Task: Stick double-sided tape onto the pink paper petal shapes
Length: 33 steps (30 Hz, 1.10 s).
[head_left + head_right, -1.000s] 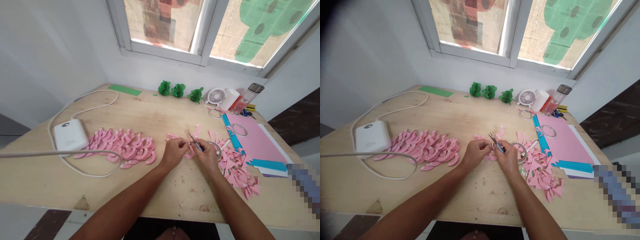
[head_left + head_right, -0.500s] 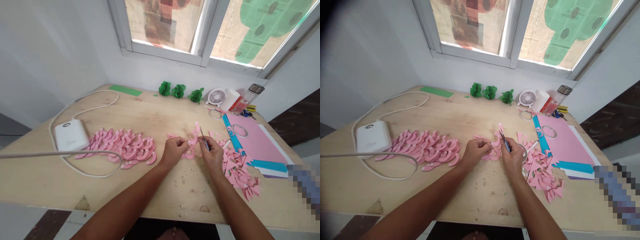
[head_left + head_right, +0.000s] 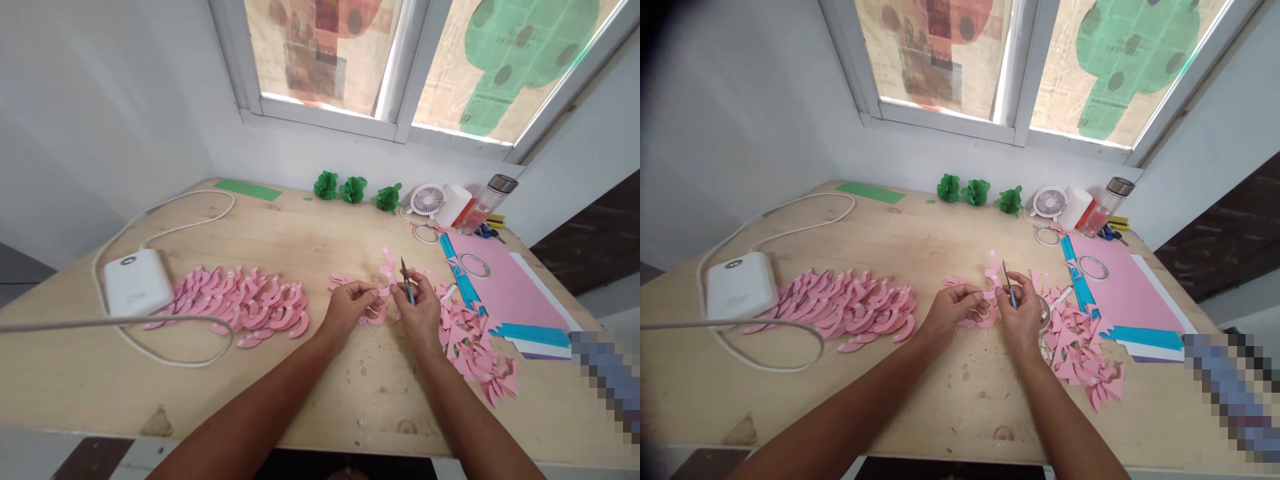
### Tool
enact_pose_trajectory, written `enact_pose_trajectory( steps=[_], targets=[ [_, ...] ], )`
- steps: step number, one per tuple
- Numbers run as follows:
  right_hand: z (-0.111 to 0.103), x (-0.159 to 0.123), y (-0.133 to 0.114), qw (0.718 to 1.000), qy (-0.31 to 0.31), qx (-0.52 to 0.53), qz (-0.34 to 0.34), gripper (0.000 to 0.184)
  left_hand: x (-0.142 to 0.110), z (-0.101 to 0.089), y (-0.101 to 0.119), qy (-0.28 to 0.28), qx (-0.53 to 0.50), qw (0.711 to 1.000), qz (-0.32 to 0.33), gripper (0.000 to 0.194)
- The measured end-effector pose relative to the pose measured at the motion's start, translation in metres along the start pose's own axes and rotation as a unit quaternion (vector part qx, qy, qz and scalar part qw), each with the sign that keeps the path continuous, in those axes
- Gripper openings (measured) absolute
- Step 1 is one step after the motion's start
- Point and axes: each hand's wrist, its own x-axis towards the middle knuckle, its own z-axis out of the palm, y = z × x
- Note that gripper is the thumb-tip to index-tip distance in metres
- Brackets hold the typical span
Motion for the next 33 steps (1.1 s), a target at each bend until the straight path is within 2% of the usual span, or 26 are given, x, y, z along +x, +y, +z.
enact_pose_trajectory(
  steps=[6,13,25,30,33],
  targets=[
    [-0.0001,0.0009,-0.0007,1.000,-0.004,0.009,0.021,0.043,0.0017,-0.0028,-0.0025,-0.009,0.026,0.999,0.025,0.017],
    [-0.0009,0.0013,0.0025,0.998,-0.026,0.033,0.054,0.035,0.0036,-0.0041,-0.0037,-0.017,0.044,0.998,0.047,0.018],
    [-0.0029,-0.0011,0.0016,0.994,-0.012,-0.104,-0.035,0.028,-0.0003,0.0004,-0.0019,-0.003,0.073,0.997,0.040,0.020],
    [-0.0027,-0.0029,-0.0017,0.984,-0.010,-0.168,-0.066,0.028,0.0007,-0.0029,0.0020,0.058,0.092,0.989,0.104,0.036],
    [-0.0019,-0.0046,-0.0041,0.978,-0.020,-0.190,-0.088,0.027,0.0021,-0.0045,0.0026,0.059,0.090,0.985,0.138,0.040]
  ],
)
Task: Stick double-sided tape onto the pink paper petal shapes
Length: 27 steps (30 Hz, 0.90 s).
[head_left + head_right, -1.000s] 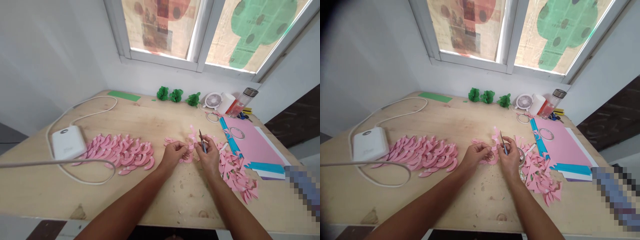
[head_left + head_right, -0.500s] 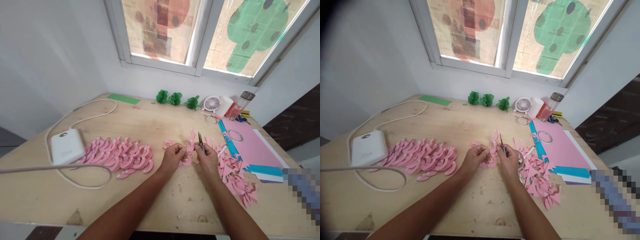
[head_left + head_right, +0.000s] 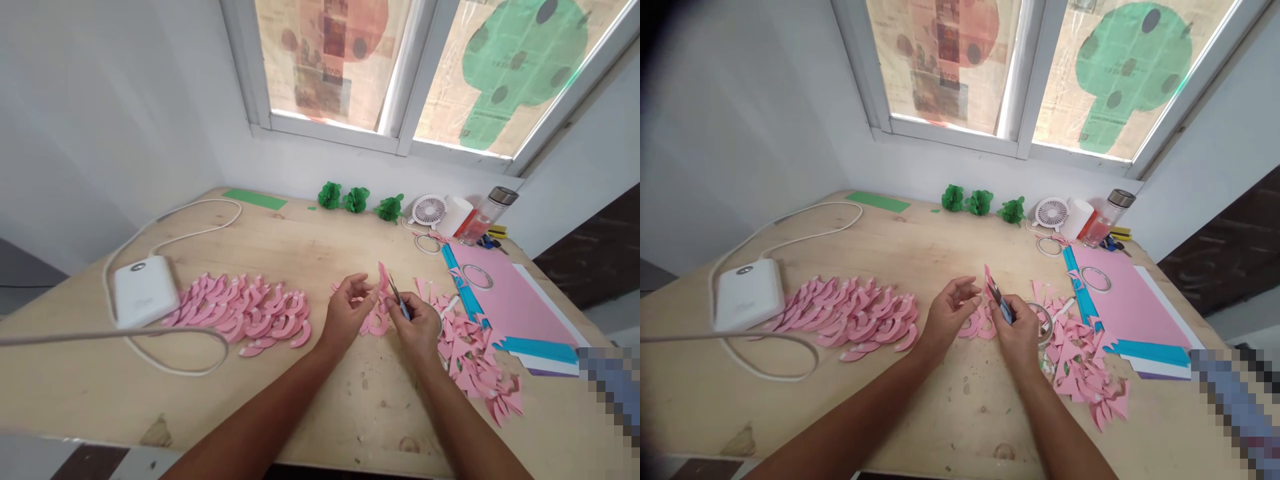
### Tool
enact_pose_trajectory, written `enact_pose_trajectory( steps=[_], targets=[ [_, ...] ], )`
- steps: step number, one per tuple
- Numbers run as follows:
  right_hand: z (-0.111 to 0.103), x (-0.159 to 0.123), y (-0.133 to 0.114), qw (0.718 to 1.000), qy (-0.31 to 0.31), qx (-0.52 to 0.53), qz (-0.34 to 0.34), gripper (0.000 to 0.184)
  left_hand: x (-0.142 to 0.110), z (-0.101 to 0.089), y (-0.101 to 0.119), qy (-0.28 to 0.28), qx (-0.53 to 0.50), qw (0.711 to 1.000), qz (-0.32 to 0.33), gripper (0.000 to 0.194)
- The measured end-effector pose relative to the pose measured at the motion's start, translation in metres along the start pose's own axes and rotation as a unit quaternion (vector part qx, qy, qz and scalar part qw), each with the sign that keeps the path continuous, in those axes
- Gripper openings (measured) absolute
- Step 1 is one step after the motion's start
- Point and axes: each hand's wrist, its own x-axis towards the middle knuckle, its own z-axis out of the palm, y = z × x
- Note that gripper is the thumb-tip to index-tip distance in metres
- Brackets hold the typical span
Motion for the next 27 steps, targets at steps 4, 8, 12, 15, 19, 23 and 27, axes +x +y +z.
enact_pose_trajectory(
  steps=[4,8,12,15,19,23,27],
  targets=[
    [0.001,-0.003,-0.003,0.999,-0.041,0.015,-0.025,0.026,0.001,0.000,0.000,-0.022,-0.028,0.999,0.026,0.043],
    [0.001,-0.005,-0.005,0.997,-0.065,0.026,-0.038,0.021,0.001,-0.001,0.002,-0.040,-0.081,0.996,0.005,0.043],
    [0.003,-0.006,-0.005,0.995,-0.080,0.033,-0.044,0.019,0.000,-0.002,0.007,-0.046,-0.117,0.992,-0.029,0.043],
    [0.003,-0.007,-0.005,0.993,-0.095,0.054,-0.041,0.020,0.000,-0.002,0.009,-0.041,-0.136,0.989,-0.043,0.043],
    [0.004,-0.006,-0.003,0.992,-0.096,0.084,-0.019,0.023,0.002,-0.003,0.008,-0.018,-0.144,0.986,-0.079,0.042],
    [0.005,-0.003,0.001,0.991,-0.086,0.104,-0.003,0.025,0.003,-0.005,0.009,-0.026,-0.169,0.981,-0.097,0.038],
    [0.004,0.000,0.005,0.995,-0.068,0.073,-0.009,0.025,0.003,-0.006,0.012,-0.045,-0.180,0.977,-0.109,0.037]
  ],
)
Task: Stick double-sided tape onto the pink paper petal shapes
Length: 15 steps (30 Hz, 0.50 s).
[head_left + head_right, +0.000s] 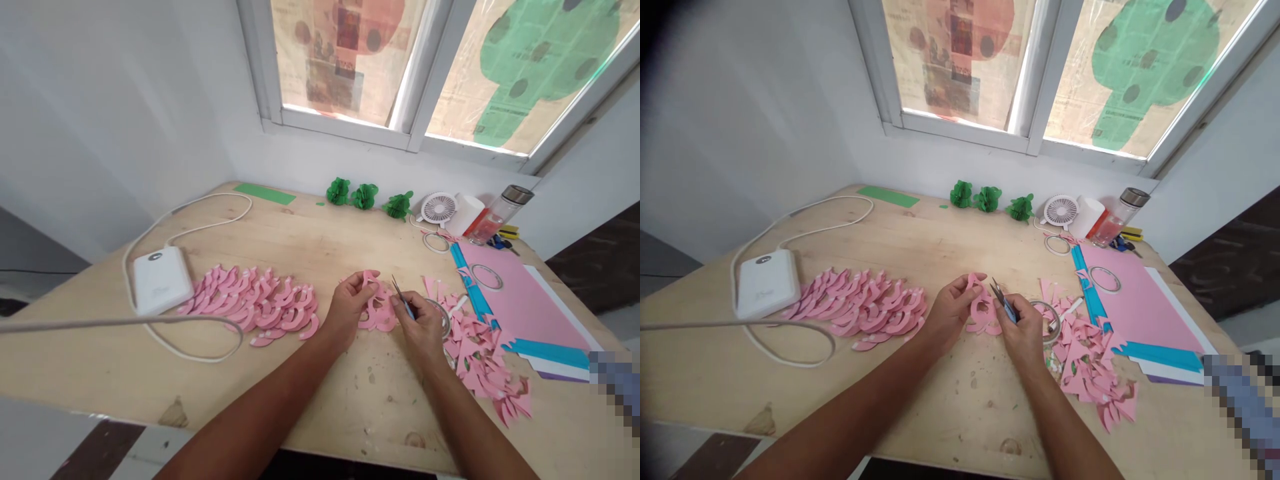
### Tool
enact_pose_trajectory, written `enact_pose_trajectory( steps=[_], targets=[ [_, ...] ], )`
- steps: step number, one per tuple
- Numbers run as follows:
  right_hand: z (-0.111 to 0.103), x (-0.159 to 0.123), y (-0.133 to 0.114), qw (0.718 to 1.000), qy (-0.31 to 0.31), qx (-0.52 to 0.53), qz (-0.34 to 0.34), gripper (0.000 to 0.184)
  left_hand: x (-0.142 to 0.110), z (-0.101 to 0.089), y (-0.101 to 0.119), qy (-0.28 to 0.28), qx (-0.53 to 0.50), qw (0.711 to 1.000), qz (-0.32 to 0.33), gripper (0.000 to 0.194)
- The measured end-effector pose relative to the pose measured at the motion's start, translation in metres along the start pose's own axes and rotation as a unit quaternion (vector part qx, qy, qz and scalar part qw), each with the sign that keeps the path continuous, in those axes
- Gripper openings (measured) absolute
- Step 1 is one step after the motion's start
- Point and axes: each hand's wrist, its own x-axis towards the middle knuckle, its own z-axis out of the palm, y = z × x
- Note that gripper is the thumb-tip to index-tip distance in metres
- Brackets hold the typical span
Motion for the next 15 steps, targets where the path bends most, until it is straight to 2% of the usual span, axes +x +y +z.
enact_pose_trajectory(
  steps=[5,11,13,15],
  targets=[
    [-0.002,0.000,-0.003,0.998,0.018,-0.058,-0.020,0.023,-0.001,0.000,-0.001,0.001,0.020,1.000,0.009,0.026],
    [-0.004,-0.004,-0.010,0.986,0.036,-0.134,-0.091,0.015,0.001,0.000,-0.002,0.014,0.045,0.998,0.041,0.020],
    [-0.005,-0.004,-0.009,0.985,0.031,-0.140,-0.095,0.015,0.000,0.001,-0.001,0.019,0.055,0.997,0.041,0.021],
    [-0.005,-0.003,-0.008,0.987,0.021,-0.131,-0.091,0.015,-0.001,0.002,0.002,0.018,0.055,0.997,0.044,0.033]
  ],
)
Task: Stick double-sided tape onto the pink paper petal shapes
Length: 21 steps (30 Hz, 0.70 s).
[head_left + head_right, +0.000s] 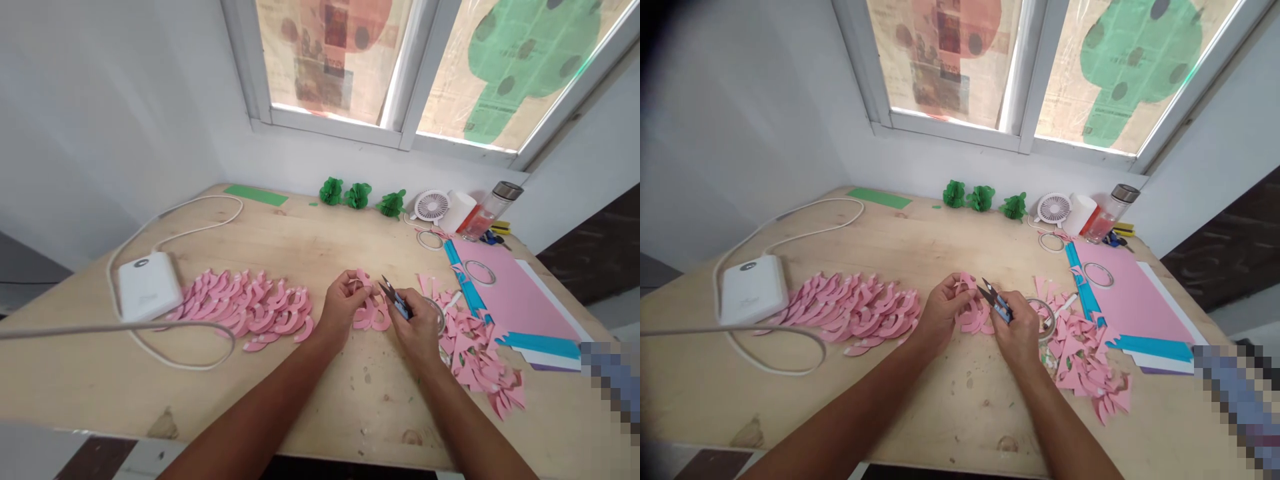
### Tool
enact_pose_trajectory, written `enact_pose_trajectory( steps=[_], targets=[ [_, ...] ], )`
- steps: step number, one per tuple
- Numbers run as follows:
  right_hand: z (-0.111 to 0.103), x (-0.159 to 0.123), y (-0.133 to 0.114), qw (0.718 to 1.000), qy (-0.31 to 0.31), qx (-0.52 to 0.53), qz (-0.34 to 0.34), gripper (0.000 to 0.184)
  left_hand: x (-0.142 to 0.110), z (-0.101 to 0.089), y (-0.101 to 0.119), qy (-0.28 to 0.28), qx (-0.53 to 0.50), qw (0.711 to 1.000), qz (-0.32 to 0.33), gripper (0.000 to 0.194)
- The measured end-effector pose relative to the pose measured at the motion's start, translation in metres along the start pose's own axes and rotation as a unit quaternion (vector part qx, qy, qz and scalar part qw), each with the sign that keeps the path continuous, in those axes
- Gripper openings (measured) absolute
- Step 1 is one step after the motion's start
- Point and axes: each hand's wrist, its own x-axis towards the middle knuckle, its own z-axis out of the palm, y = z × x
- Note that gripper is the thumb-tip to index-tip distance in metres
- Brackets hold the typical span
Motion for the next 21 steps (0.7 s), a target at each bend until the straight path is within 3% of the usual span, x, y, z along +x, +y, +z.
enact_pose_trajectory(
  steps=[4,9,16,21],
  targets=[
    [0.001,0.000,0.002,0.999,-0.014,0.041,0.010,0.015,-0.004,0.001,0.006,-0.018,0.024,0.999,0.038,0.069],
    [0.001,0.001,0.000,0.996,-0.021,0.081,0.037,0.014,-0.008,0.002,0.009,-0.020,0.078,0.995,0.058,0.061],
    [0.004,0.001,0.001,0.981,-0.036,0.165,0.100,0.019,-0.006,0.001,0.003,-0.047,0.119,0.991,0.027,0.050],
    [0.004,0.003,0.002,0.964,-0.034,0.217,0.147,0.024,-0.007,0.001,-0.006,-0.093,0.138,0.986,-0.002,0.053]
  ],
)
